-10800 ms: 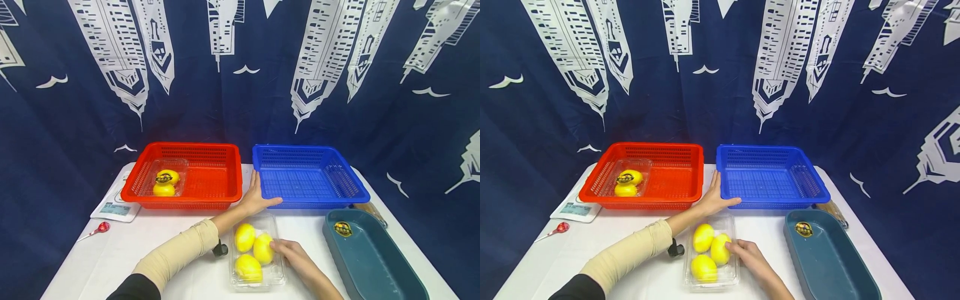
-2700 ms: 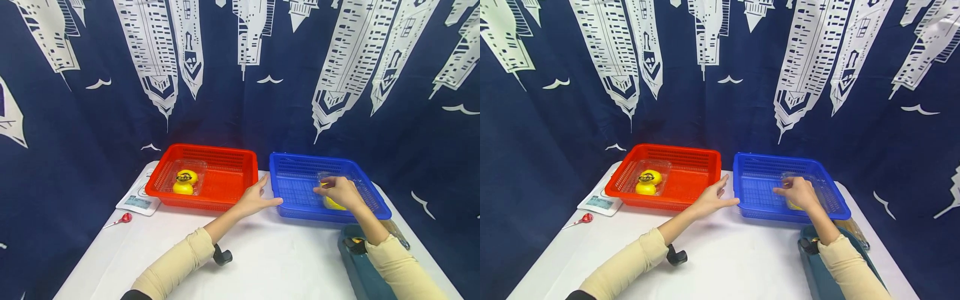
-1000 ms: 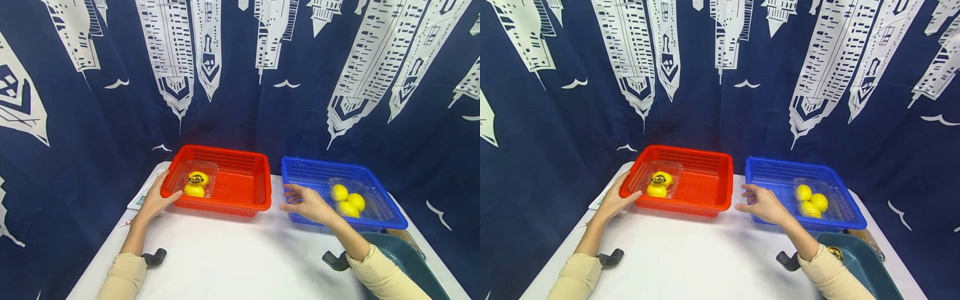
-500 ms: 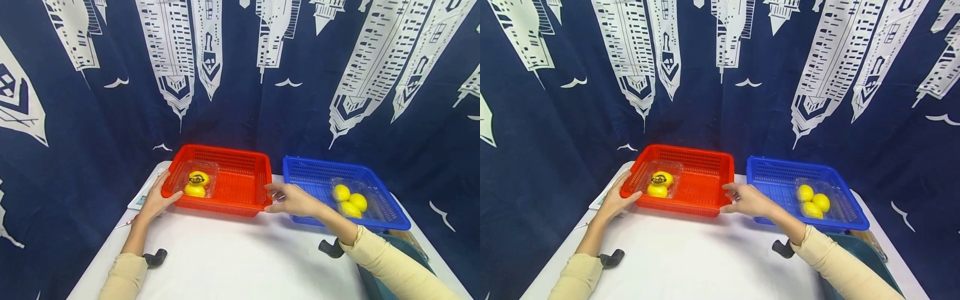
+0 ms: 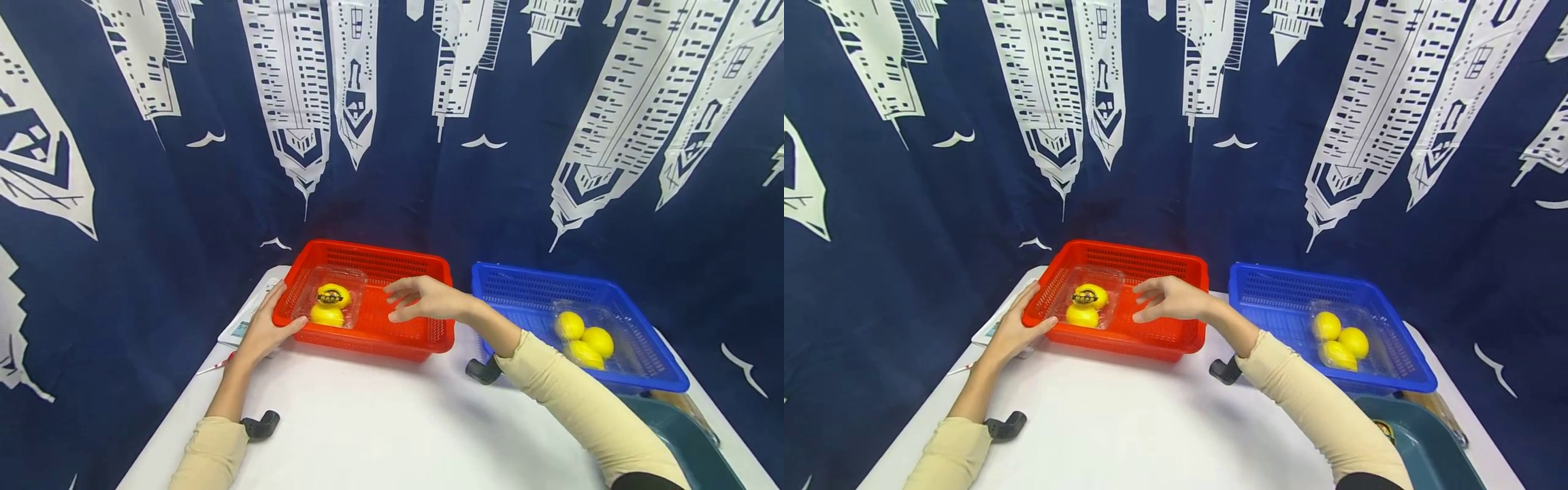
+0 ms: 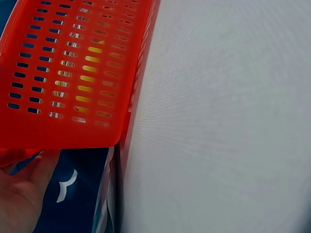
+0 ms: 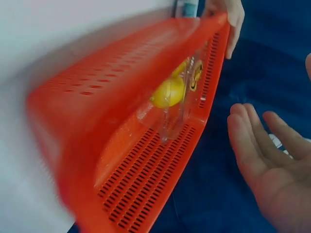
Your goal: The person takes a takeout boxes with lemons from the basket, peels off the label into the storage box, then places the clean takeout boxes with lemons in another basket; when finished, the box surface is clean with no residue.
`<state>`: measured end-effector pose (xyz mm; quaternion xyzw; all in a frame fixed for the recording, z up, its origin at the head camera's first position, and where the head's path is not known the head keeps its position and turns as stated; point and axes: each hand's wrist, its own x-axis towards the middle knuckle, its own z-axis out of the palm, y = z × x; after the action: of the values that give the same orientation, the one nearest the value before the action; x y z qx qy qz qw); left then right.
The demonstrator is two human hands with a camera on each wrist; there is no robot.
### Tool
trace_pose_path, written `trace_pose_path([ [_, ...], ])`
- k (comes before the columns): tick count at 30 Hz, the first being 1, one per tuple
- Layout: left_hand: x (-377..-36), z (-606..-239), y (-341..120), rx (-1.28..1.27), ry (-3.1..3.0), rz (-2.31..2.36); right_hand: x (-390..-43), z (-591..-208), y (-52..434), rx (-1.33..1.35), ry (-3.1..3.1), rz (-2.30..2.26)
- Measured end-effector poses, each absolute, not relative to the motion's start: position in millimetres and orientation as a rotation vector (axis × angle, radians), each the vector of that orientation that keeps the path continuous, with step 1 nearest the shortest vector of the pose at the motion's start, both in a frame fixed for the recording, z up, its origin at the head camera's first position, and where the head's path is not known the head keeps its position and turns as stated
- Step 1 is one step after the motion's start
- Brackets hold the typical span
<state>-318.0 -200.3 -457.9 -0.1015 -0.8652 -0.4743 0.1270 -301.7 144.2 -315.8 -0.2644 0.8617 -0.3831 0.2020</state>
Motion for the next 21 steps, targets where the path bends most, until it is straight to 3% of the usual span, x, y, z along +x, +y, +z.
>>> trace_pose_path([
  [13,-321,-458,-199,-0.312,-2.493,-1.38,-374,-341,101,-0.558,2.235,-1.4],
  [21,-320,-462,-199,-0.302,-2.481,-1.397,-419,-353,86,-0.291,2.1,-1.68],
])
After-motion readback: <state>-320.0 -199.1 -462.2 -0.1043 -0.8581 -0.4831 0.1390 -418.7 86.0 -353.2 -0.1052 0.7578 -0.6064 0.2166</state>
